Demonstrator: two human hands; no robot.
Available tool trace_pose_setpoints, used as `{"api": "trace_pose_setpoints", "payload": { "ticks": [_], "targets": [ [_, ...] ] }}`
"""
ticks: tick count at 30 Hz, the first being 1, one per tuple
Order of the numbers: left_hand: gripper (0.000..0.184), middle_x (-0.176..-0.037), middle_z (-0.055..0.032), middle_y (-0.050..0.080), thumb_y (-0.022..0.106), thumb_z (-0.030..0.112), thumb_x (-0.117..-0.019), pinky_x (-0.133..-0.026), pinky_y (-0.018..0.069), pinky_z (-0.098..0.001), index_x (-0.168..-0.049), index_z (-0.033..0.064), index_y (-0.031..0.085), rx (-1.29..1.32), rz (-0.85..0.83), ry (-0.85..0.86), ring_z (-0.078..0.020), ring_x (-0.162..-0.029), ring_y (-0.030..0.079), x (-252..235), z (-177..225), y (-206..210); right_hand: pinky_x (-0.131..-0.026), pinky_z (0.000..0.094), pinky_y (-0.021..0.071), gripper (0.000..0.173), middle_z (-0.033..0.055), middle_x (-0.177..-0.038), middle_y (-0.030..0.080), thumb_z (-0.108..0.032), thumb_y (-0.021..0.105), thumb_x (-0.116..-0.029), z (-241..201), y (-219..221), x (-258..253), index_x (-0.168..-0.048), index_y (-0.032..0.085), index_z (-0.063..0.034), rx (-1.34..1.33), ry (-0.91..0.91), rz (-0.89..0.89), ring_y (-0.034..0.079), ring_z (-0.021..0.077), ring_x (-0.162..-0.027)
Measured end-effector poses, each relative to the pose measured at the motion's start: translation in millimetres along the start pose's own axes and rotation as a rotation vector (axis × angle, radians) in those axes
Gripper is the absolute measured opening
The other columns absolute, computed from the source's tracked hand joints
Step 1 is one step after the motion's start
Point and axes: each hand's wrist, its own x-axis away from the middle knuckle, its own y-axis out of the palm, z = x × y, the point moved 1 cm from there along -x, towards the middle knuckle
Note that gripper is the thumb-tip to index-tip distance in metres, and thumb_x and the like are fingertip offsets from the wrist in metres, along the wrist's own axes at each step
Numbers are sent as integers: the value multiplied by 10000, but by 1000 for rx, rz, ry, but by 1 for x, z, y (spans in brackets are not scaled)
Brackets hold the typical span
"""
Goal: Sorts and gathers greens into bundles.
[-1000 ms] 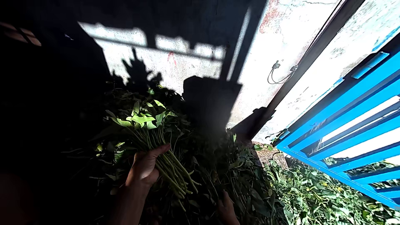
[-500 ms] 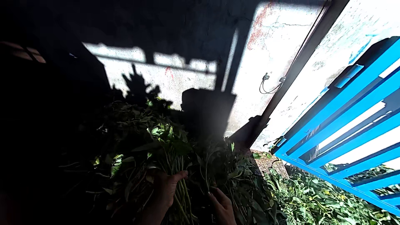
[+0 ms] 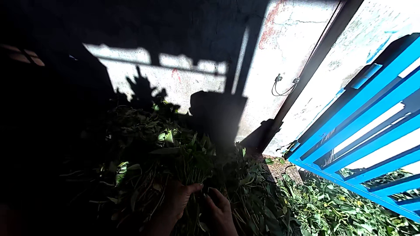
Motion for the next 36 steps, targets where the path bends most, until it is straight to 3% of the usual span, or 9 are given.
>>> {"api": "trace_pose_setpoints", "payload": {
  "ticks": [7,13,17,19,23,25,28,30,36],
  "targets": [
    [536,-1025,-131,747,892,-84,-638,-873,626,-344,-1113,-48,644,74,-73,14,-194,-971,736,-1,3,-1,-716,375,601,259,148,-934,690,-172,575,-1040,-1,10,-11,-1224,602,7,-509,415,-12,682,203,-782],
    [498,-997,-141,748,883,-92,-654,-847,629,-340,-1089,-55,645,114,-26,20,-199,-939,740,-1,5,0,-695,359,615,186,166,-887,711,-52,622,-999,2,26,-1,-1141,648,66,-477,187,220,697,195,-739],
    [507,-973,-168,742,866,-127,-650,-804,641,-369,-1096,-68,632,166,93,77,-233,-900,746,-9,10,-6,-608,260,550,120,59,-787,674,-22,581,-994,12,15,14,-1047,668,41,16,-181,37,628,89,-651],
    [548,-978,-163,730,852,-155,-648,-794,634,-361,-1127,-65,601,179,175,105,-225,-897,738,-12,18,-11,-670,306,562,162,85,-847,678,-70,576,-1000,14,-3,25,-1065,679,37,394,-245,-141,642,128,-712],
    [488,-923,-195,742,837,-182,-655,-735,642,-391,-1084,-86,624,243,204,141,-280,-810,749,-14,24,-18,-941,595,527,356,247,-1168,675,-329,634,-974,-3,-42,26,-1090,730,-7,1266,239,-478,625,424,-1164],
    [607,-1009,-178,726,883,-132,-635,-798,631,-384,-1159,-58,587,159,200,102,-251,-902,738,-13,22,-15,-975,587,511,360,236,-1311,609,-307,584,-995,-15,-43,21,-1187,711,-31,1377,278,-383,534,436,-1293],
    [647,-1011,-180,727,915,-86,-621,-793,647,-395,-1177,-63,584,95,162,88,-248,-896,748,-12,11,-5,-941,484,534,378,147,-1137,683,-340,525,-1017,-19,-27,12,-1162,716,-48,1070,-70,-148,633,321,-1134],
    [673,-1007,-180,722,914,-87,-611,-785,652,-396,-1188,-67,569,118,126,97,-252,-879,746,-11,5,1,-943,461,548,438,115,-1099,712,-403,539,-1034,-11,-12,1,-1235,681,-41,784,-101,-178,678,243,-1053],
    [563,-905,-246,732,887,-92,-670,-717,659,-448,-1134,-112,569,223,5,-64,-350,-764,752,-11,16,-8,-656,281,534,251,32,-817,651,-200,505,-1066,-4,-2,-10,-1084,680,-20,345,-95,-275,611,98,-694]
  ]
}}
